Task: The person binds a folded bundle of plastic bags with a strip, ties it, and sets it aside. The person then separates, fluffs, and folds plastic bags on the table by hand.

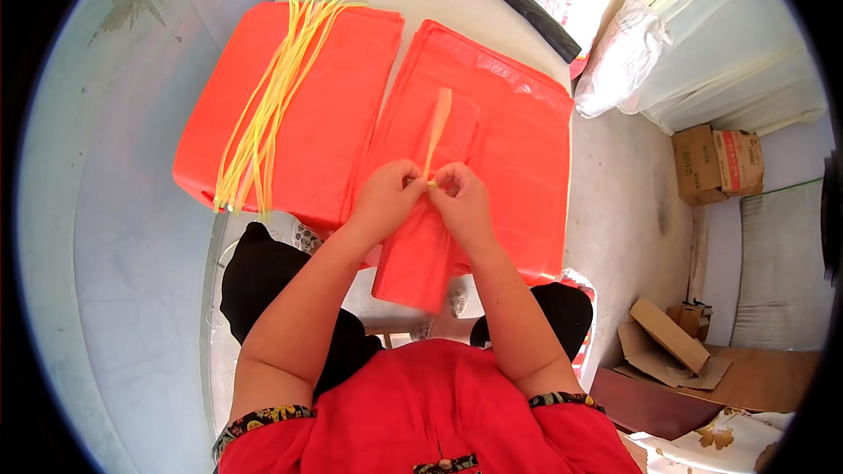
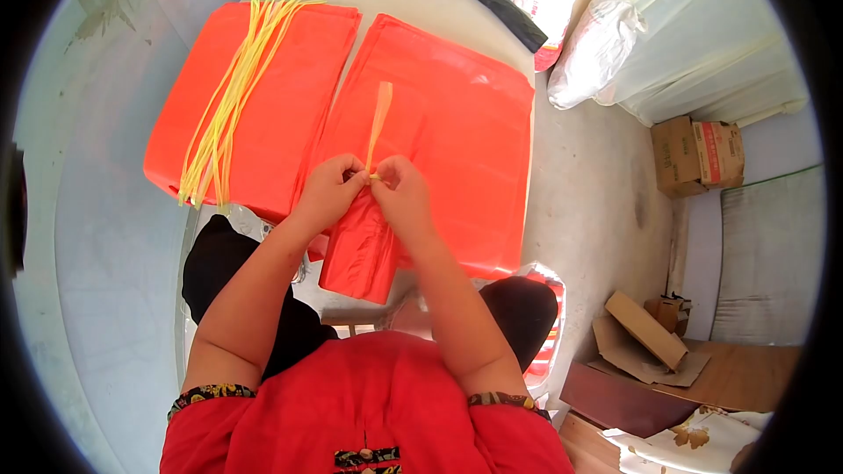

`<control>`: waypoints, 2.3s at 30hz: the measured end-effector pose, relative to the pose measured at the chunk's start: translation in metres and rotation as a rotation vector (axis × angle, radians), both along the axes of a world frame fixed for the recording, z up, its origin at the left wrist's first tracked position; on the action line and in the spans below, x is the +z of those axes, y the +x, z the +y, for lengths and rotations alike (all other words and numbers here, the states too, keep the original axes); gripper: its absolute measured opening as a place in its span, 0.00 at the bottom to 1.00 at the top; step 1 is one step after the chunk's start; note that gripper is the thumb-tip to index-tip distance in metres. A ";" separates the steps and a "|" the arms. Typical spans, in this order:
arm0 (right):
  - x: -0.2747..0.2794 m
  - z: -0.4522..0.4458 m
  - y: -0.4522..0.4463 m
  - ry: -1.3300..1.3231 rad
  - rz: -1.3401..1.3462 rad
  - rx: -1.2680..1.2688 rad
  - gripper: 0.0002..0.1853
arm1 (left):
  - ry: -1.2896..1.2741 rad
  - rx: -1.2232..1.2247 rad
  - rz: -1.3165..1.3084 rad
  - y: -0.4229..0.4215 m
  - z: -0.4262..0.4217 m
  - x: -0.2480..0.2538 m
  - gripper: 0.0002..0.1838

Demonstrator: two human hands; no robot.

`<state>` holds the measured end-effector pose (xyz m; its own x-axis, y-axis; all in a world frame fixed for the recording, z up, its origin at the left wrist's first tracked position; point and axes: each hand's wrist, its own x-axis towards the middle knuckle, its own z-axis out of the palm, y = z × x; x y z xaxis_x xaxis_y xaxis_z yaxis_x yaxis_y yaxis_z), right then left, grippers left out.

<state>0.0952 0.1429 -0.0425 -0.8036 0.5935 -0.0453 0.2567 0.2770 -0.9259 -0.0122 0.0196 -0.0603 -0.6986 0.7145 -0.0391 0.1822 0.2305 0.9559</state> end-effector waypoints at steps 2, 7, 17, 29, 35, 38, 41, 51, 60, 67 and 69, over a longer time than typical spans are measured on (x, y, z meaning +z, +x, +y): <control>0.013 -0.007 0.000 0.189 -0.026 0.019 0.07 | -0.041 -0.015 0.027 0.000 -0.001 0.004 0.08; 0.009 -0.007 0.004 0.699 0.118 0.108 0.13 | -0.009 -0.042 0.357 0.006 -0.004 0.008 0.08; 0.002 -0.008 0.008 0.440 0.136 0.050 0.08 | 0.014 -0.056 0.241 0.010 -0.013 0.013 0.07; -0.002 0.002 0.007 -0.147 0.068 0.133 0.14 | -0.031 0.029 0.187 0.010 -0.009 0.011 0.06; 0.005 0.007 0.012 0.102 -0.052 0.198 0.11 | -0.078 0.003 0.159 0.006 -0.006 0.007 0.06; -0.006 0.007 0.012 0.303 0.107 0.180 0.08 | -0.039 -0.005 0.134 0.005 -0.006 0.004 0.06; -0.002 0.003 0.012 0.334 0.194 0.170 0.06 | -0.053 0.005 0.194 0.005 -0.007 0.006 0.06; -0.004 0.011 0.043 0.657 0.149 0.113 0.15 | -0.269 0.115 0.565 0.001 0.001 -0.003 0.09; -0.004 0.015 0.067 0.123 -0.148 0.007 0.43 | -0.119 -0.013 0.406 0.026 -0.043 0.015 0.10; 0.011 0.015 0.057 -0.261 -0.051 -0.039 0.48 | -0.161 -0.097 0.205 0.034 -0.063 0.024 0.14; 0.031 0.003 0.054 -0.369 0.040 -0.020 0.46 | -0.089 -0.095 0.011 0.036 -0.064 0.021 0.17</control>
